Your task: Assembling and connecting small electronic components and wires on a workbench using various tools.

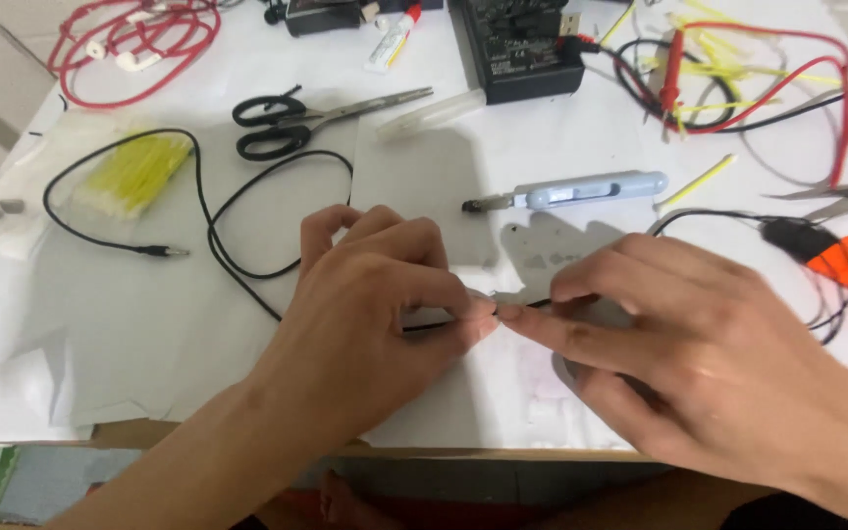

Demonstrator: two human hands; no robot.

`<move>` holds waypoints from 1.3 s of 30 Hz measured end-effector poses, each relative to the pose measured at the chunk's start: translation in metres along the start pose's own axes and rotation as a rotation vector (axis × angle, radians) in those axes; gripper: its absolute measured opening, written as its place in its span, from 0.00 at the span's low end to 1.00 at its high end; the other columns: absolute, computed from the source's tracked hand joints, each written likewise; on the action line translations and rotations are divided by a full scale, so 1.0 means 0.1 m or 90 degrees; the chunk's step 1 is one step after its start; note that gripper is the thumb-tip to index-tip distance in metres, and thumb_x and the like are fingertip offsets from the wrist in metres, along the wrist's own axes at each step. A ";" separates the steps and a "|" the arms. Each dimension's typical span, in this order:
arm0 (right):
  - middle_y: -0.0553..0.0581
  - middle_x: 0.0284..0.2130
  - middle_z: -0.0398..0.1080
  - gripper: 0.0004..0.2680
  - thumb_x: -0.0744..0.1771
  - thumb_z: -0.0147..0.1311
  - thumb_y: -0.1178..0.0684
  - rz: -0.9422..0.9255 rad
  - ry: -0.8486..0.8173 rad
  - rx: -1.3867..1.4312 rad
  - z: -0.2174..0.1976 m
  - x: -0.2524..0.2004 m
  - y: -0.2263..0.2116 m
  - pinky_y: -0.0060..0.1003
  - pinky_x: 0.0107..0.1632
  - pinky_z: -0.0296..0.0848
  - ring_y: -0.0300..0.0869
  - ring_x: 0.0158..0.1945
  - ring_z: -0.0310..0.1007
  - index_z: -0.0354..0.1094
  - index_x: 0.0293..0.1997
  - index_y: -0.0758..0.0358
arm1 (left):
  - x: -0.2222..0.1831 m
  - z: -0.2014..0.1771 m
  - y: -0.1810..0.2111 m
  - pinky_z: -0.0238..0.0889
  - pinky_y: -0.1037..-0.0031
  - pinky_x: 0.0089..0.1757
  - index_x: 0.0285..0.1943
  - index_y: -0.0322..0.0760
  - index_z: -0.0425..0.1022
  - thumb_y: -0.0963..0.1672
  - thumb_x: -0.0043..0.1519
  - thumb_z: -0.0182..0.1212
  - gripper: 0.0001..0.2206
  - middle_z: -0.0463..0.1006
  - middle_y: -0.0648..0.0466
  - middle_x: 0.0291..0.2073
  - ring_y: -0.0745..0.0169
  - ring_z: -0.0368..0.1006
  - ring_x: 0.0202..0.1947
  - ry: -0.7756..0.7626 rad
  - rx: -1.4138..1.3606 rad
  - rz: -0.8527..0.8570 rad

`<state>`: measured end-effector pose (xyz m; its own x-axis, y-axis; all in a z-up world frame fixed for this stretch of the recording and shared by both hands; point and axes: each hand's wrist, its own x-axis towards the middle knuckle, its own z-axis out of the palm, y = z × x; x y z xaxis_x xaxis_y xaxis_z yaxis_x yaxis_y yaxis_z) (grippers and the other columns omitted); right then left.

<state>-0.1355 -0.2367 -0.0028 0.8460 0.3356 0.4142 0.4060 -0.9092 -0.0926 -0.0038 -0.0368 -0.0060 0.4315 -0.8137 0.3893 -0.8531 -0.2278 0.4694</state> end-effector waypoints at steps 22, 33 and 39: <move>0.51 0.34 0.67 0.10 0.63 0.57 0.51 0.049 -0.121 0.070 -0.19 0.20 0.03 0.44 0.51 0.68 0.45 0.38 0.68 0.84 0.43 0.48 | 0.10 -0.08 0.14 0.49 0.58 0.48 0.22 0.40 0.85 0.47 0.57 0.63 0.13 0.76 0.55 0.28 0.58 0.65 0.35 -0.049 0.245 0.079; 0.59 0.31 0.65 0.08 0.64 0.55 0.51 -0.024 -0.092 0.070 -0.12 0.06 0.04 0.53 0.39 0.70 0.59 0.37 0.71 0.82 0.37 0.55 | 0.38 -0.09 0.30 0.50 0.52 0.56 0.42 0.49 0.81 0.48 0.60 0.63 0.06 0.81 0.57 0.37 0.58 0.75 0.45 -0.336 0.387 -0.253; 0.55 0.35 0.69 0.07 0.63 0.61 0.46 0.010 -0.024 0.097 -0.23 0.17 -0.03 0.45 0.43 0.73 0.52 0.40 0.75 0.83 0.38 0.50 | 0.39 -0.13 0.29 0.44 0.48 0.60 0.47 0.45 0.79 0.49 0.62 0.64 0.10 0.82 0.52 0.38 0.52 0.76 0.47 -0.360 0.287 -0.254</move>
<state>-0.1303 -0.2344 0.0252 0.8640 0.3330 0.3777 0.4377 -0.8674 -0.2366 -0.0077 -0.0677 0.0330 0.6161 -0.7456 -0.2540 -0.7552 -0.6508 0.0785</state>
